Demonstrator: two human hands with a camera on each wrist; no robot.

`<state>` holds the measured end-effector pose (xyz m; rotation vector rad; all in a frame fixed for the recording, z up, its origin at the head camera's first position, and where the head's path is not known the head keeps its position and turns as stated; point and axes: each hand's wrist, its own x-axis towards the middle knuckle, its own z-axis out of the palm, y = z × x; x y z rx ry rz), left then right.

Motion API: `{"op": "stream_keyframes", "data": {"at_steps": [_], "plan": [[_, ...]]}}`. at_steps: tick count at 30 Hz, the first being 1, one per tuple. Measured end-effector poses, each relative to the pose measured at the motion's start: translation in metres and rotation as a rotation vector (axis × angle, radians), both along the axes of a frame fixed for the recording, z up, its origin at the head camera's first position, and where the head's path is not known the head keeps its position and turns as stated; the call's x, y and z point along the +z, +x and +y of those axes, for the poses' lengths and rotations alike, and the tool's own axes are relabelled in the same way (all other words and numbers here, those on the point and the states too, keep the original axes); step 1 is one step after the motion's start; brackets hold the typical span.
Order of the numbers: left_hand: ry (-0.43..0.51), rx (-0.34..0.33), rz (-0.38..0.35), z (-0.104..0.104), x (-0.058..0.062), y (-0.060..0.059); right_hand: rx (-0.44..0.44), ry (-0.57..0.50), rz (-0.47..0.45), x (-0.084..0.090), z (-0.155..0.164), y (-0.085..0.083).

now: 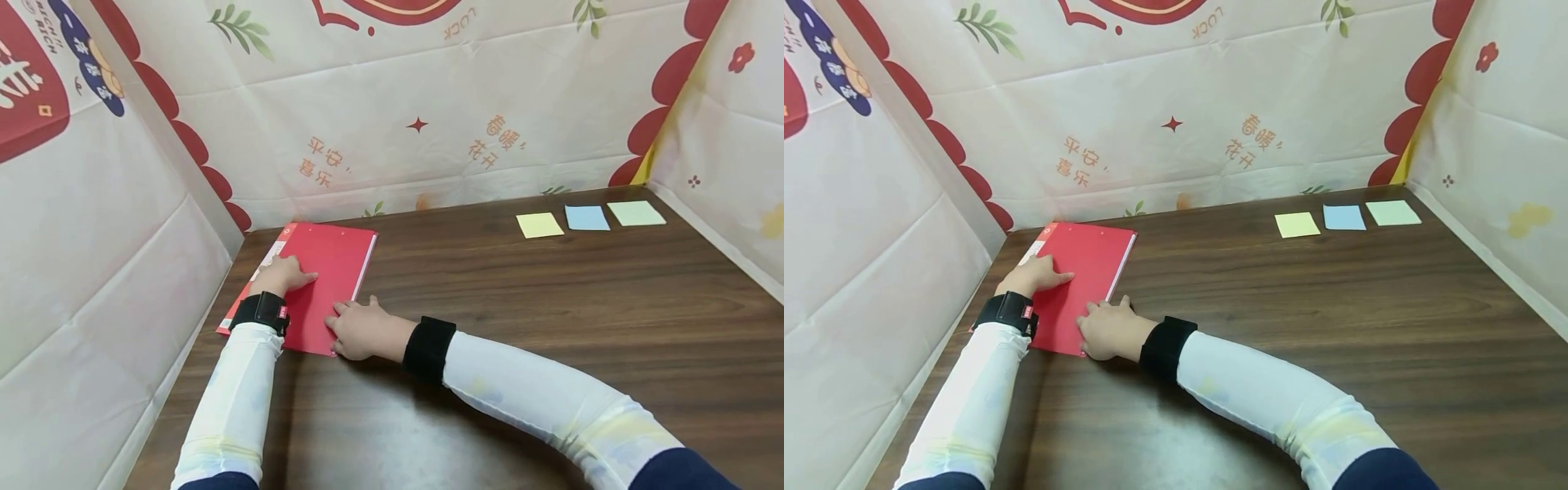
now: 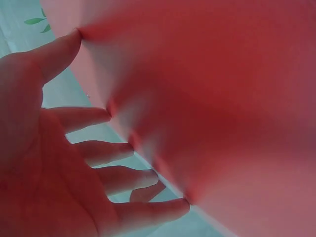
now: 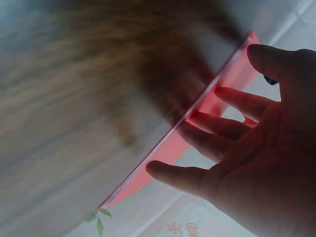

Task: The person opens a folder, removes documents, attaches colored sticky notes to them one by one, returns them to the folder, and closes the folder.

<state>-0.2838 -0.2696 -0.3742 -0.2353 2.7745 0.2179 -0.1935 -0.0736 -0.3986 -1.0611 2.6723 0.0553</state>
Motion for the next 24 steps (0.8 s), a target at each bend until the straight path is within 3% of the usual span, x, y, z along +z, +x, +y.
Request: {"op": "stream_keyframes", "data": {"at_steps": [5, 14, 24], "plan": [[0.005, -0.018, -0.009, -0.002, -0.004, 0.001, 0.020, 0.017, 0.036, -0.004, 0.001, 0.003], [0.002, 0.022, -0.034, 0.004, -0.002, 0.004, 0.033, 0.014, 0.043, -0.003, 0.005, 0.004], [-0.006, 0.029, -0.075, 0.012, -0.004, 0.015, 0.085, -0.010, 0.093, -0.006, 0.022, 0.003]]}}
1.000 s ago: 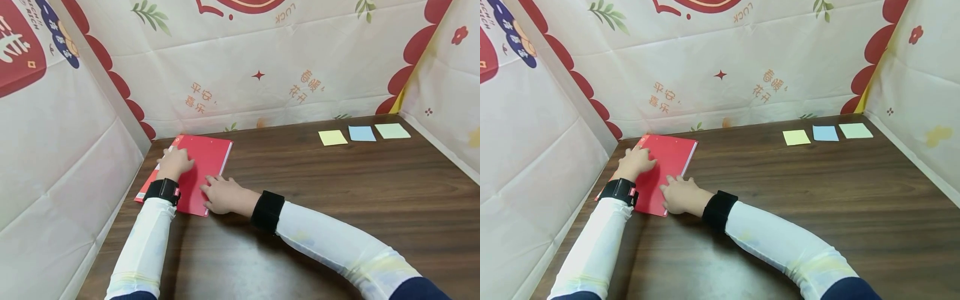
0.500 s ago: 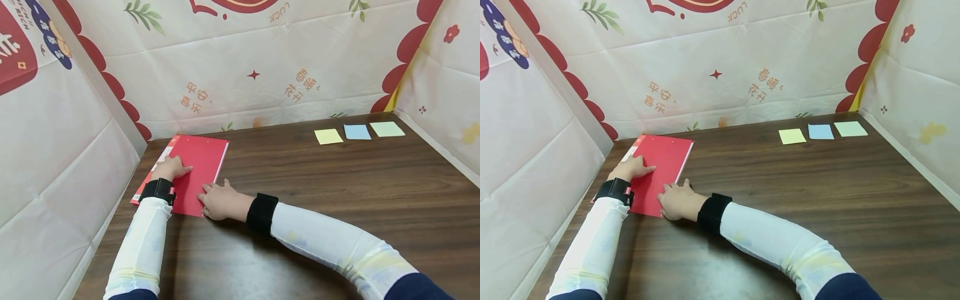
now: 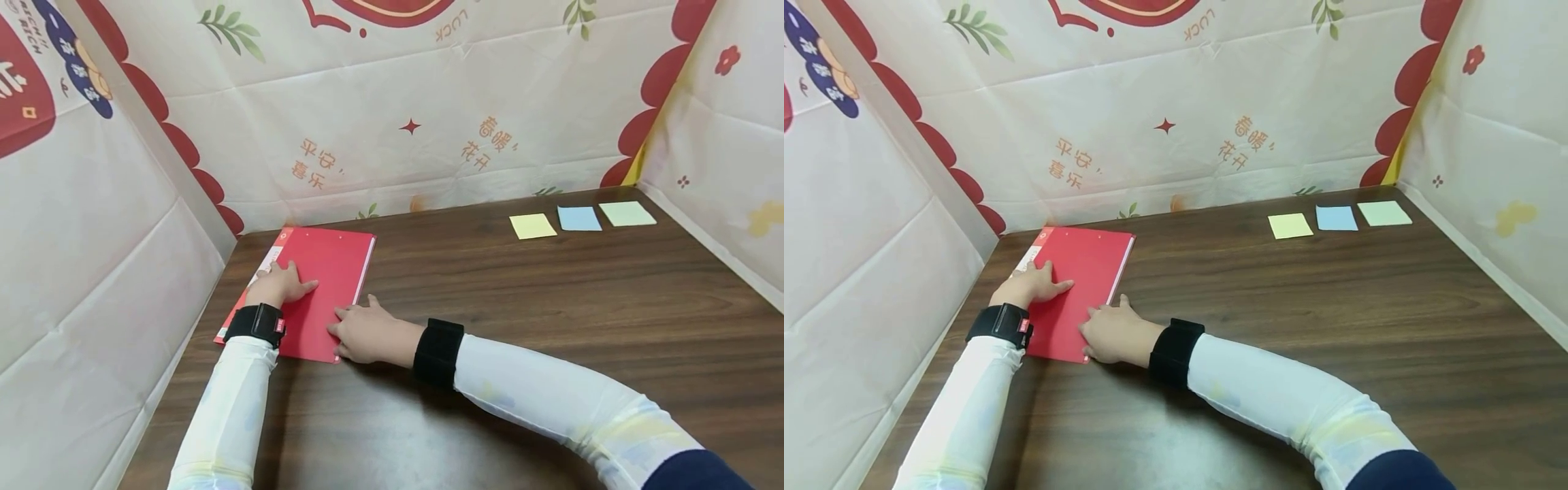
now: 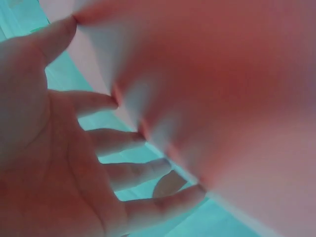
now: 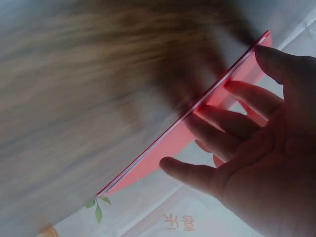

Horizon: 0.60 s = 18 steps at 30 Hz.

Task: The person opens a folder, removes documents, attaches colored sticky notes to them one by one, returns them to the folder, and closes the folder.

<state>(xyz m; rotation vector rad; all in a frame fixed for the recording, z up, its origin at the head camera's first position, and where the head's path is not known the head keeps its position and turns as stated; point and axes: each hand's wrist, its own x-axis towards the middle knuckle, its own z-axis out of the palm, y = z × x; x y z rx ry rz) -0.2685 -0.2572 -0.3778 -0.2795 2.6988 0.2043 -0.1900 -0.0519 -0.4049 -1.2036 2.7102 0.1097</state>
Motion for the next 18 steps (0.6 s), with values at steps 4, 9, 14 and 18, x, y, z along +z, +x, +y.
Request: {"op": "stream_keyframes", "data": {"at_steps": [4, 9, 14, 18], "plan": [[-0.025, -0.016, 0.004, 0.008, 0.001, 0.008, 0.008, -0.032, 0.004, 0.003, 0.012, 0.001], [-0.074, -0.035, 0.011, 0.021, -0.003, 0.016, -0.007, -0.071, -0.037, 0.008, 0.025, 0.002], [-0.096, -0.043, 0.029, 0.034, -0.004, 0.024, -0.020, -0.096, -0.065, 0.013, 0.038, 0.007], [-0.097, -0.066, 0.038, 0.041, 0.000, 0.031, -0.039, -0.094, -0.085, 0.015, 0.049, 0.012]]}}
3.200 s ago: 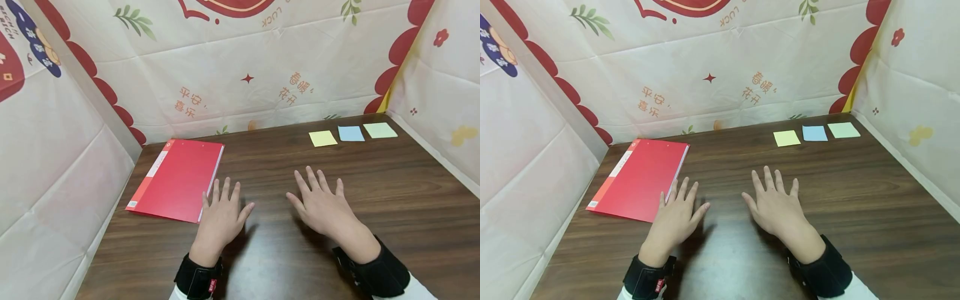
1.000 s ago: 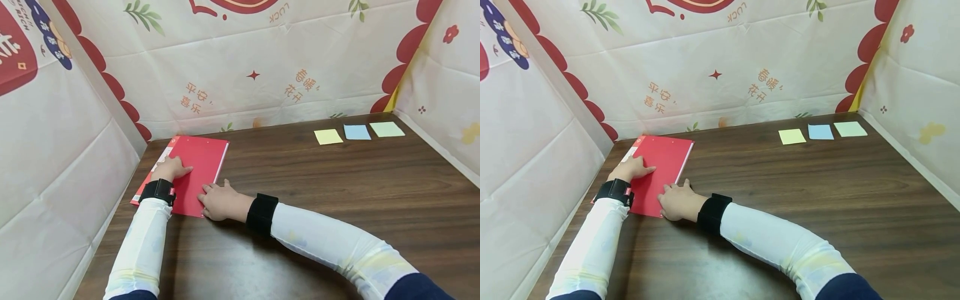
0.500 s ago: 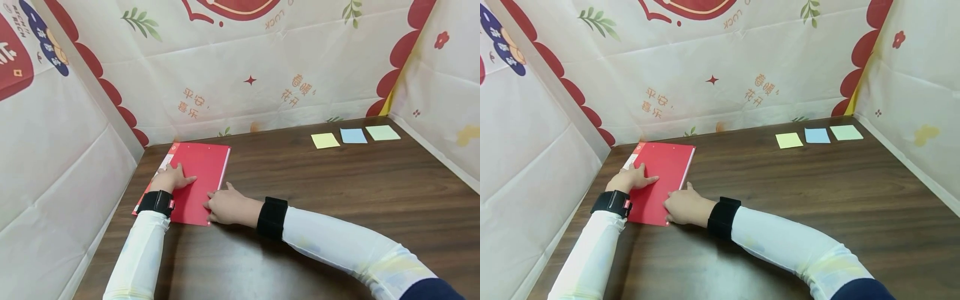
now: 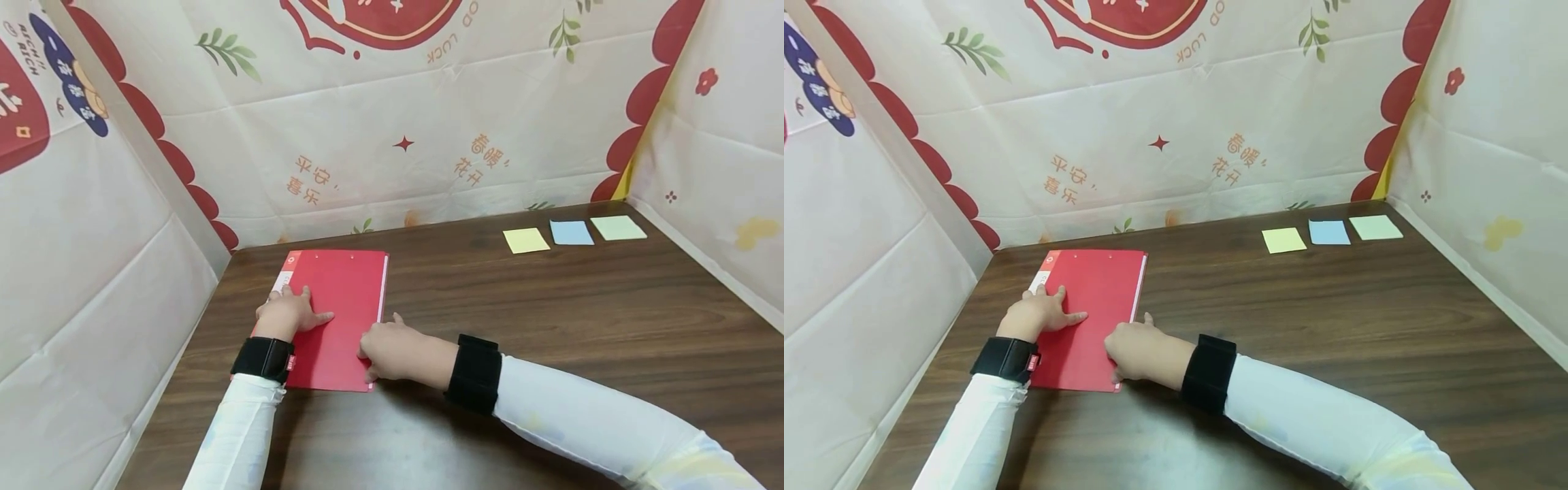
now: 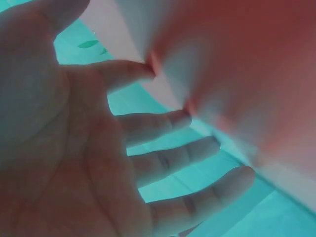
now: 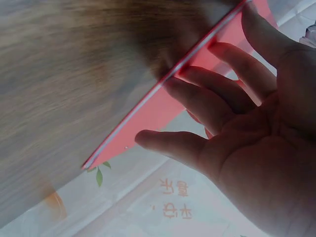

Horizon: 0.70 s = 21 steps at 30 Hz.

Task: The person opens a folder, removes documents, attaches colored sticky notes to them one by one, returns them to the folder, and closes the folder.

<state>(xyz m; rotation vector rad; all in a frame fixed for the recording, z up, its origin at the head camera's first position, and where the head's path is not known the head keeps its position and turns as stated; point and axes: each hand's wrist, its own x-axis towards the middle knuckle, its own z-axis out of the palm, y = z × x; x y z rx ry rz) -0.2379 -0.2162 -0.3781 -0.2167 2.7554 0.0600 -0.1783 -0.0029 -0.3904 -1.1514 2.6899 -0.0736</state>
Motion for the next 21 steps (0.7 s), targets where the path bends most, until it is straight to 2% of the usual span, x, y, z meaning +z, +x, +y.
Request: {"op": "stream_keyframes", "data": {"at_steps": [8, 14, 21], "plan": [[0.004, -0.072, 0.011, 0.009, 0.009, 0.012, -0.035, 0.013, -0.027, 0.001, 0.026, 0.010], [0.052, -0.107, 0.009, 0.019, 0.012, 0.019, -0.036, 0.004, -0.038, 0.005, 0.044, 0.019], [0.129, -0.196, -0.010, 0.029, 0.016, 0.022, -0.093, 0.067, -0.029, 0.014, 0.056, 0.026]]}}
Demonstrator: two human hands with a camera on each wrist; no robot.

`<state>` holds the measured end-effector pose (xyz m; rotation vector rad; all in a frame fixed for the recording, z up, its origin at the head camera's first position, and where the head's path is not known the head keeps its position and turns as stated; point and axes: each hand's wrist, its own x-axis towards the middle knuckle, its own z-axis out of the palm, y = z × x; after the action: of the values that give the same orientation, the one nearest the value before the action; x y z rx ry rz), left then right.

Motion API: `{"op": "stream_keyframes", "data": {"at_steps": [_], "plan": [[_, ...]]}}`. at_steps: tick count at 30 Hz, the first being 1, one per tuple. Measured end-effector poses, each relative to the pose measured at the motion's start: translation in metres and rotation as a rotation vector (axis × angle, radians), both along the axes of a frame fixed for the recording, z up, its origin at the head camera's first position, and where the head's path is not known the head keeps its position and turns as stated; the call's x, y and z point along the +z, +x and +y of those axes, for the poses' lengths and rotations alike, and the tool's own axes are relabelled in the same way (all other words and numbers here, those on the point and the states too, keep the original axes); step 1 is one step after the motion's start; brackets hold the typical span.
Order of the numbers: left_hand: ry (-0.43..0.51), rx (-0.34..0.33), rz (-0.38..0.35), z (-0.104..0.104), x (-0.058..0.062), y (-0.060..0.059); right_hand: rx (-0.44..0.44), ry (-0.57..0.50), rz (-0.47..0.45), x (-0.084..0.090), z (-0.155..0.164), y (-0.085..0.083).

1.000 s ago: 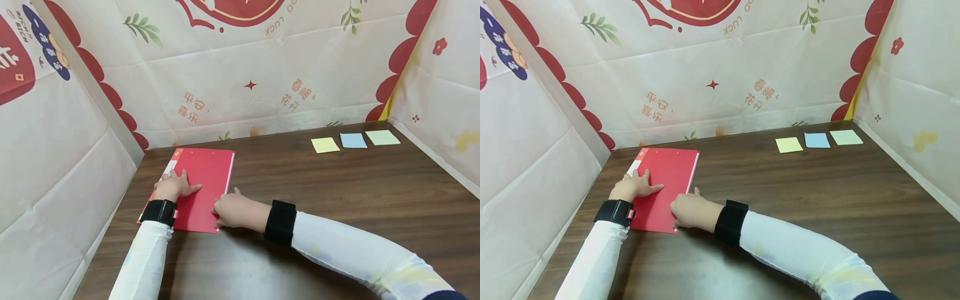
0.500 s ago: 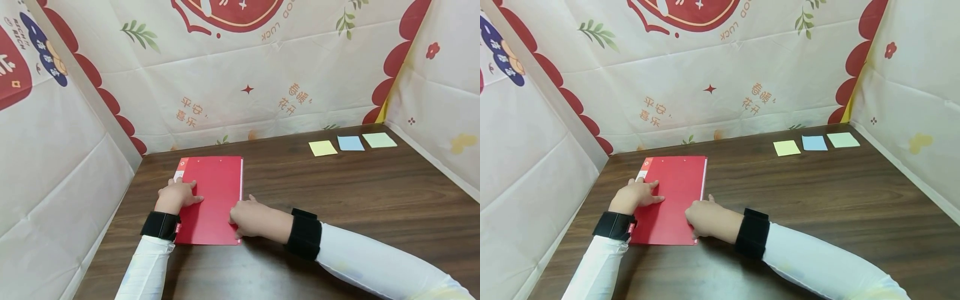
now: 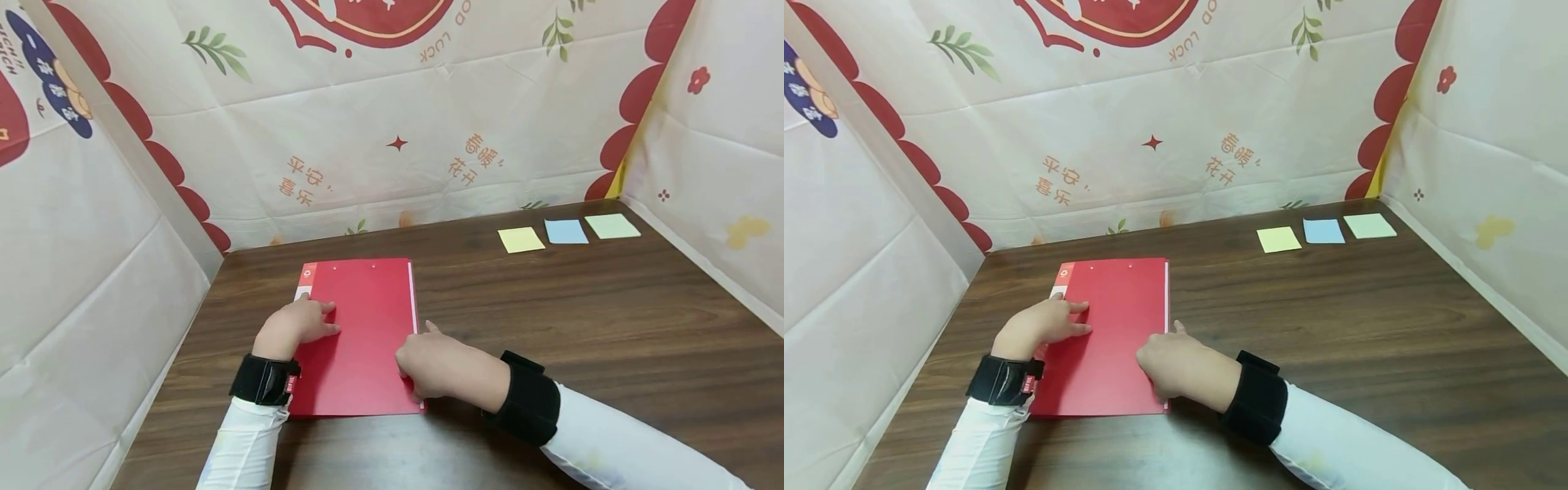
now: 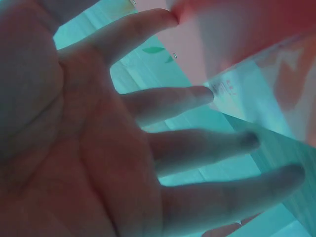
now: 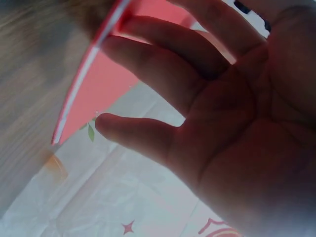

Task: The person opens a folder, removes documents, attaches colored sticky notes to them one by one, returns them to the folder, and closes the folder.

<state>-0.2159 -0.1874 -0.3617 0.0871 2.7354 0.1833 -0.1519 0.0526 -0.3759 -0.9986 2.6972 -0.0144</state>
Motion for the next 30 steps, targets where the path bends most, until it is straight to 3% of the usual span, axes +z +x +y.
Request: {"op": "stream_keyframes", "data": {"at_steps": [8, 19, 23, 27, 30], "plan": [[0.038, -0.012, 0.015, 0.009, 0.000, 0.002, 0.060, 0.019, 0.014, 0.009, 0.012, 0.002], [-0.019, -0.134, 0.077, 0.033, -0.002, 0.011, 0.084, -0.033, 0.010, 0.008, 0.038, 0.006], [-0.027, -0.155, 0.094, 0.042, -0.001, 0.016, -0.004, -0.022, -0.015, 0.007, 0.042, 0.005], [-0.024, -0.183, 0.098, 0.054, 0.000, 0.024, -0.143, -0.009, -0.112, 0.003, 0.047, 0.002], [-0.041, -0.183, 0.088, 0.062, -0.002, 0.030, -0.199, 0.003, -0.184, -0.001, 0.050, -0.001]]}}
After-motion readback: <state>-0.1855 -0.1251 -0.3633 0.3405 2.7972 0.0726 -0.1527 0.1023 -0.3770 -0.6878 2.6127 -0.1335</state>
